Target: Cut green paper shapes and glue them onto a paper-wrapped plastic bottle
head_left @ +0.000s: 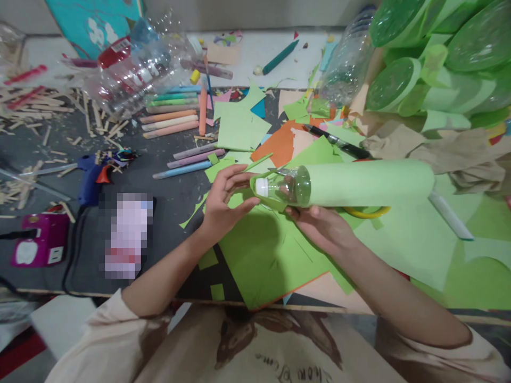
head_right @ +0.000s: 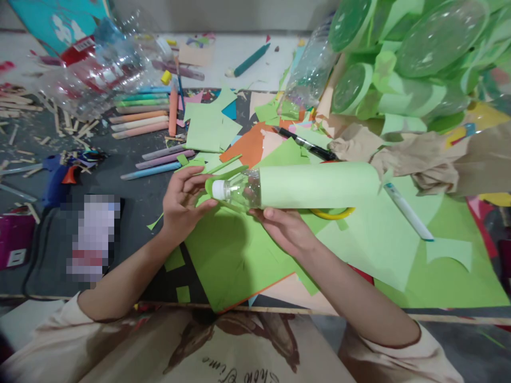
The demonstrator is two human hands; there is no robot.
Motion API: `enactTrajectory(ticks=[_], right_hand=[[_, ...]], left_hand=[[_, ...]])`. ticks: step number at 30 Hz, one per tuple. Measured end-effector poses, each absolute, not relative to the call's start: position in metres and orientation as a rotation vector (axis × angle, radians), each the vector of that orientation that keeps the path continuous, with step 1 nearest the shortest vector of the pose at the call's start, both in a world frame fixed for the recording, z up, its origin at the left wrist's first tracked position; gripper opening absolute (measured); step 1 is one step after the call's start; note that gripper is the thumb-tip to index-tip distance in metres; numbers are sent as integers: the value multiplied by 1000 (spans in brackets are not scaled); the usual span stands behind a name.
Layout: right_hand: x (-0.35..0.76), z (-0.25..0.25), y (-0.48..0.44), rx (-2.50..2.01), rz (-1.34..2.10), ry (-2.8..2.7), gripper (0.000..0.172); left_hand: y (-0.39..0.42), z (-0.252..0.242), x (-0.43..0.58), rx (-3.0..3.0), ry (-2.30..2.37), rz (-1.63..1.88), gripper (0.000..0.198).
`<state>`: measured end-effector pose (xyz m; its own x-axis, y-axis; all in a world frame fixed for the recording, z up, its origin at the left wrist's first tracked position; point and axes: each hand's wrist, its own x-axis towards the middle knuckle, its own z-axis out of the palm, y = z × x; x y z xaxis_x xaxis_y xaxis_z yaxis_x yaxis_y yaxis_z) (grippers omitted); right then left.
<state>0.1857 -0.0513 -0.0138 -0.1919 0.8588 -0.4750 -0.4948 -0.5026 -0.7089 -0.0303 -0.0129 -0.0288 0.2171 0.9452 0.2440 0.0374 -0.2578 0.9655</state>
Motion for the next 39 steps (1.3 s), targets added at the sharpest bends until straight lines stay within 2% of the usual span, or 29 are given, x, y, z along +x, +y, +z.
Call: enactTrajectory(ticks=[2, 7, 12, 15, 21, 24, 28, 39], right_hand=[[186, -13, -51, -1078, 1848, -505, 34], [188, -11, -51, -1065, 1880, -509, 38], [189, -14, -52, -1052, 1892, -499, 44], [188, -14, -53, -1053, 1906, -517, 44], [183, -8, -53, -1034, 1923, -609, 63], [180, -6, -53, -1035, 1936, -614, 68], [178, -4, -54, -1062, 1937, -589, 68], [170, 2, -55, -1000, 1975, -581, 66]], left_hand=[[-10, -25, -34, 1563, 955, 1122, 55], [-7, -19, -36, 1573, 920, 1045, 38], [-9, -23, -36, 1599, 951, 1038, 50], [-8, -25, -36, 1652, 958, 1041, 48], [-4, -23, -35, 1608, 827, 1071, 43], [-4, -23, -36, 1611, 895, 1055, 49], [-2, -22, -37, 1662, 974, 1024, 58], [-5, -21, -38, 1749, 988, 954, 55]])
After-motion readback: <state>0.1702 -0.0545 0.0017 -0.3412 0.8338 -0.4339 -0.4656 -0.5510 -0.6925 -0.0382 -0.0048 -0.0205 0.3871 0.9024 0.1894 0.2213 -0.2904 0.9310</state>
